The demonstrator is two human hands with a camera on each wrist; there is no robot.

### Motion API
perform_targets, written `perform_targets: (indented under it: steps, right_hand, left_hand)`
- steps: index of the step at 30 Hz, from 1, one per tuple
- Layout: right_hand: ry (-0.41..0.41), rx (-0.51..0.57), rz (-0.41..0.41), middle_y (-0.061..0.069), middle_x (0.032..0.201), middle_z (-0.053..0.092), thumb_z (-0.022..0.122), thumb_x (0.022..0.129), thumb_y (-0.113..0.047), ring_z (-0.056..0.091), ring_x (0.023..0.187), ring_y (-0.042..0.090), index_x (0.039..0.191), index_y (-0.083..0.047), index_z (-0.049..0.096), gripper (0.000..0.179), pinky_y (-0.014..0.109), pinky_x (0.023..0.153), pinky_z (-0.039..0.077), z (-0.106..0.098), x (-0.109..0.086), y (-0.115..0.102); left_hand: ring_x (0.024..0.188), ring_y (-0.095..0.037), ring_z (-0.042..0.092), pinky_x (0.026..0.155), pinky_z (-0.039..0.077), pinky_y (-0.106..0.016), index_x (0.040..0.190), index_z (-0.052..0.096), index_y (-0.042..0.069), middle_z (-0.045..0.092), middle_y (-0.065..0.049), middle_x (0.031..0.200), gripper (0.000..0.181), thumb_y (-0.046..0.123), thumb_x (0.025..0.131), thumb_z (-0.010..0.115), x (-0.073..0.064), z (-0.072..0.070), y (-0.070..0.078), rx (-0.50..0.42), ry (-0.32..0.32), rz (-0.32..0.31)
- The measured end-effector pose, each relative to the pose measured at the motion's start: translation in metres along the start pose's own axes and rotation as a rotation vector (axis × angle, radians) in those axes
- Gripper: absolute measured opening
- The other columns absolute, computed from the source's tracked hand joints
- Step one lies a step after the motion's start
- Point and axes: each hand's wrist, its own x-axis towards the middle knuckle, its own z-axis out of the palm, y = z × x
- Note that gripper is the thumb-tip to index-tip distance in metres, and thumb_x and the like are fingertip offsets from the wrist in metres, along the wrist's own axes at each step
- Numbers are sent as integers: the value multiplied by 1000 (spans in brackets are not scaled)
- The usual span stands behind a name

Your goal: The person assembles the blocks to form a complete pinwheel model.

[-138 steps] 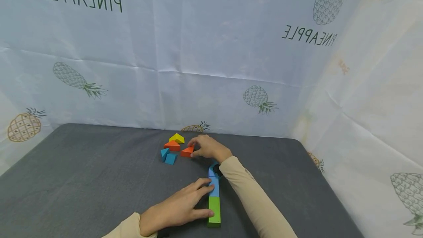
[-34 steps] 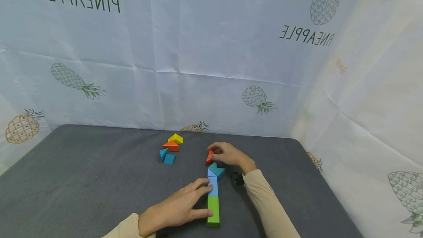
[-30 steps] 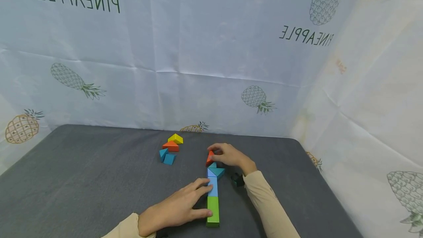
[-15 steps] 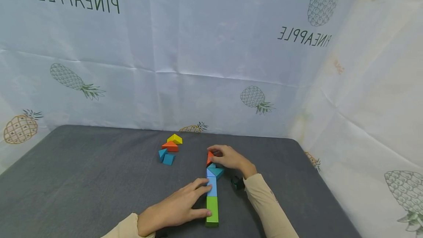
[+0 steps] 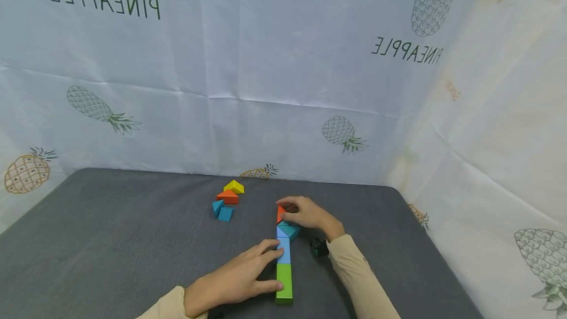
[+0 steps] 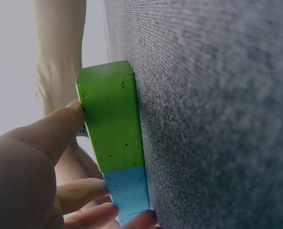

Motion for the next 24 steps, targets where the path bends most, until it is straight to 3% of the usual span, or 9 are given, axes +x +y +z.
perform_targets:
  steps: [15,24]
  right_hand:
    - [-8,-6,-23,15,135,61,57,101,-23,61,120,33,140,-4,55,44,51,101,49,1,-2,-1]
    - [39,-21,-50,16,139,59,57,101,-28,61,121,33,141,-3,53,47,51,100,50,3,-6,-1]
  left_hand:
    - [137,-24,48,103,50,-42,148,47,18,39,-1,155,71,57,91,63,0,0,0,-1,0,-4]
    - [138,-24,47,102,50,-43,149,46,20,38,0,155,72,58,90,63,0,0,0,-12,-7,-11]
